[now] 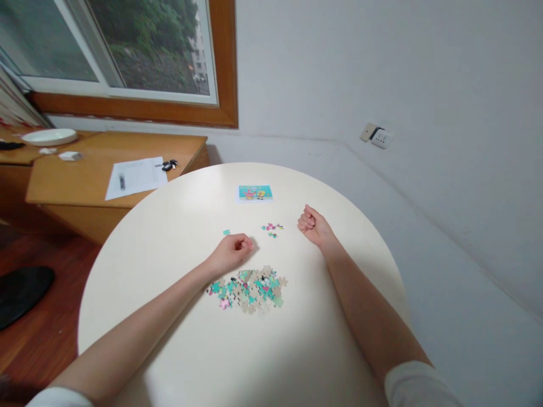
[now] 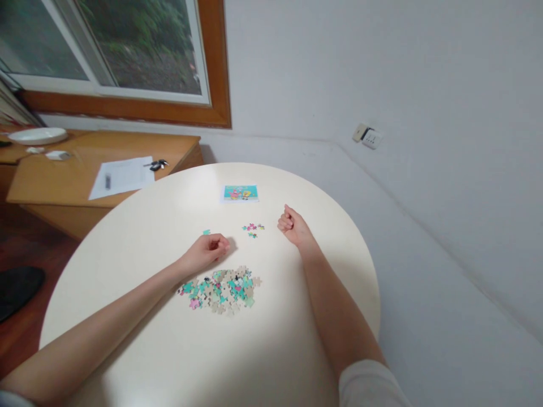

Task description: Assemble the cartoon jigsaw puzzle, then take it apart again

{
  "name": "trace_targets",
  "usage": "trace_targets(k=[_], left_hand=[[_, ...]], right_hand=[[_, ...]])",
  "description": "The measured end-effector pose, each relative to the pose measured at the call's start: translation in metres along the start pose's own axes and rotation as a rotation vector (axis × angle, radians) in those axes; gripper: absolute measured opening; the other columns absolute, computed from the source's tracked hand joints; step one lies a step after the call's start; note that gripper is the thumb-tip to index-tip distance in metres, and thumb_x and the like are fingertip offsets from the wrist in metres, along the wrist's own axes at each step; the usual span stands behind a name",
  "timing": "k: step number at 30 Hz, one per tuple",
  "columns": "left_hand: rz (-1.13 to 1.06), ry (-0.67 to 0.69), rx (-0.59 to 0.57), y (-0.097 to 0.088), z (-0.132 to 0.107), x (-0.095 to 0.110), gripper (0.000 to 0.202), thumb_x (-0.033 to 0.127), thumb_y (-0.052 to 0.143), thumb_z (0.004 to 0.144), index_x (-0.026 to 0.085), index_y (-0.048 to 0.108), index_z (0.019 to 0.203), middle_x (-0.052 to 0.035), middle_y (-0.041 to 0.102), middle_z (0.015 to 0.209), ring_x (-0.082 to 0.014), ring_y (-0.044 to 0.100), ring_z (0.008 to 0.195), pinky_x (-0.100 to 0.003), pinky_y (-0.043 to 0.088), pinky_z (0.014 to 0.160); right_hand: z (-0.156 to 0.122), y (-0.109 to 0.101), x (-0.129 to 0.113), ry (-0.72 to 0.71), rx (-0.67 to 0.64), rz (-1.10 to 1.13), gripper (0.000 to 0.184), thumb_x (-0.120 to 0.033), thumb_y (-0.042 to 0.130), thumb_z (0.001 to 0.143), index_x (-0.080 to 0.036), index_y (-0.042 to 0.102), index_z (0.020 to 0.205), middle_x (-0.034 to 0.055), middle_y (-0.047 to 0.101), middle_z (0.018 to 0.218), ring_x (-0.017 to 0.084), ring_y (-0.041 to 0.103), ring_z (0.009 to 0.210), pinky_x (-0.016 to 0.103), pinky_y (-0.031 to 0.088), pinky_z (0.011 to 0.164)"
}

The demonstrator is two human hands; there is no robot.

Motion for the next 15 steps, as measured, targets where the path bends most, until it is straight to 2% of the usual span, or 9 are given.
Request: trace_targets(k=[3,5,6,10,15], left_hand=[[0.141,0.039,-0.134,0.003,-0.007,0.012,0.024,0.036,0.056,0.074,0.018,0.048,0.06,0.0053,0.042,0.052,-0.0085,0.035,0.048,-0.021,0.025,0.048],[0.275,0.046,-0.269,0.007,-0.014,0.017,0.023,0.036,0.061,0.071,0.018,0.049,0.061,0.0048,0.043,0.054,-0.0097,0.036,0.05,-0.022,0.026,0.049],[0.335,0.053,-0.292,0.007,-0.017,0.019,0.022,0.035,0.064,0.069,0.018,0.051,0.064,0.0045,0.045,0.056,-0.0102,0.037,0.051,-0.022,0.026,0.049],[0.465,0.099,-0.269,0.007,-0.027,0.021,0.02,0.027,0.072,0.06,0.019,0.055,0.068,0.002,0.051,0.065,-0.0122,0.041,0.056,-0.022,0.029,0.052],[0.329,0.005,-0.21,0.006,-0.031,0.012,0.005,0.02,0.062,0.063,0.019,0.06,0.067,0.0033,0.049,0.056,-0.0112,0.041,0.052,-0.021,0.03,0.049]], right_hand=[[0.001,0.0,0.002,0.042,-0.038,0.059,0.047,-0.047,0.056,0.08,-0.021,0.028,0.053,-0.0102,0.017,0.039,0.007,0.015,0.037,0.023,0.021,0.041],[0.001,0.0,0.003,0.074,-0.064,0.094,0.046,-0.045,0.058,0.08,-0.021,0.03,0.053,-0.0102,0.018,0.039,0.007,0.015,0.037,0.022,0.021,0.041],[0.001,0.0,0.003,0.082,-0.072,0.111,0.045,-0.044,0.059,0.079,-0.021,0.031,0.053,-0.0102,0.019,0.039,0.007,0.015,0.037,0.022,0.022,0.041],[0.002,-0.001,0.004,0.067,-0.071,0.111,0.045,-0.044,0.059,0.08,-0.021,0.032,0.053,-0.01,0.02,0.039,0.007,0.017,0.038,0.022,0.023,0.042],[0.003,-0.003,0.005,0.046,-0.039,0.042,0.045,-0.047,0.055,0.082,-0.021,0.032,0.054,-0.0093,0.021,0.04,0.007,0.018,0.039,0.023,0.025,0.042]])
Point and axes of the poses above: each hand's wrist, its own z-axis towards the middle knuckle, its own y-axis out of the palm, x = y × z, the point moved 4 cm from there along z, towards the middle knuckle
